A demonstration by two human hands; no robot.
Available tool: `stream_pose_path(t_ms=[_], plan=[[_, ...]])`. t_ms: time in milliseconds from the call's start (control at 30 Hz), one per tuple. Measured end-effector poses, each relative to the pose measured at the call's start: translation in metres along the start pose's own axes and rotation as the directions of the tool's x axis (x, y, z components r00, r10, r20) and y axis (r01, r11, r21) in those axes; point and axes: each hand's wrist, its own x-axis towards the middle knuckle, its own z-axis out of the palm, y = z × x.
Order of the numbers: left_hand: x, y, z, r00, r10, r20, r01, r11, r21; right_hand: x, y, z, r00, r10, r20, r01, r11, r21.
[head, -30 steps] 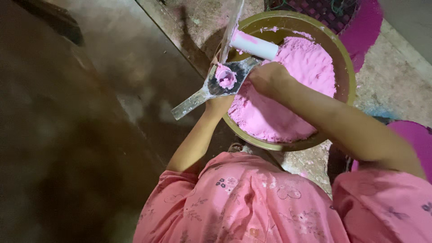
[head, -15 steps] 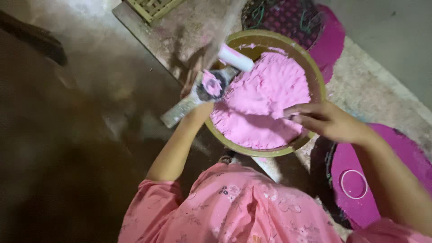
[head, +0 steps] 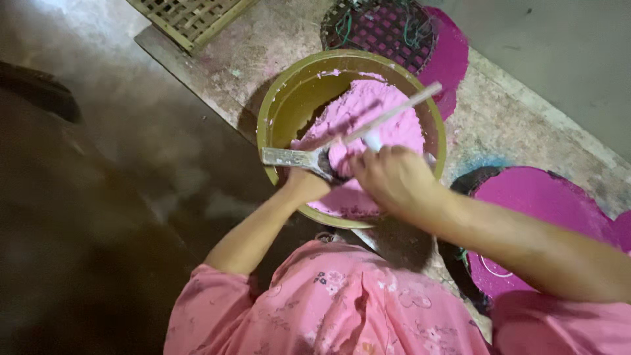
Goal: The person scoops pink paste from a large bowl into a handheld wooden press mold, squeezes the press to eject a formed disc onto a round magenta board, and repeats the cycle, occasionally repositioning finished discs and refilling the mold with paste by hand.
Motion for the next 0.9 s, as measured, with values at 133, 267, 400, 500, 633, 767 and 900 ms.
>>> stream_pose_path(t_ms=[133, 267, 400, 500, 633, 767, 900], plan=[[-0.004, -0.015, -0.009, 0.958, -0.192, 0.214, 0.215, 0.973, -0.088, -0.029, 0.015, -0.016, 0.980, 0.071, 0.188, -0.083, 0.995, 0.054], [-0.001, -0.020, -0.031, 0.973, -0.231, 0.026, 0.231, 0.954, -0.192, -0.043, 0.050, -0.074, 0.972, 0.200, 0.122, -0.211, 0.974, 0.084], [0.008, -0.013, -0.022, 0.993, -0.084, 0.085, 0.072, 0.988, 0.138, 0.007, 0.028, -0.089, 0.995, 0.075, 0.069, -0.081, 0.994, 0.075], [0.010, -0.011, -0.008, 0.993, 0.098, -0.062, -0.086, 0.982, 0.166, 0.025, 0.010, -0.079, 0.997, 0.034, 0.072, -0.029, 0.998, -0.064], [0.007, -0.022, -0.014, 0.958, -0.285, -0.020, 0.282, 0.956, -0.079, -0.009, 0.030, -0.065, 0.905, 0.224, 0.361, -0.226, 0.973, -0.037], [0.011, -0.032, -0.031, 0.931, -0.326, 0.165, 0.354, 0.917, -0.185, -0.044, 0.066, -0.060, 0.978, 0.207, -0.029, -0.207, 0.978, -0.035], [0.019, -0.021, -0.018, 0.998, -0.005, 0.062, 0.006, 1.000, -0.016, -0.045, 0.077, -0.047, 0.989, 0.145, 0.009, -0.145, 0.989, -0.021]])
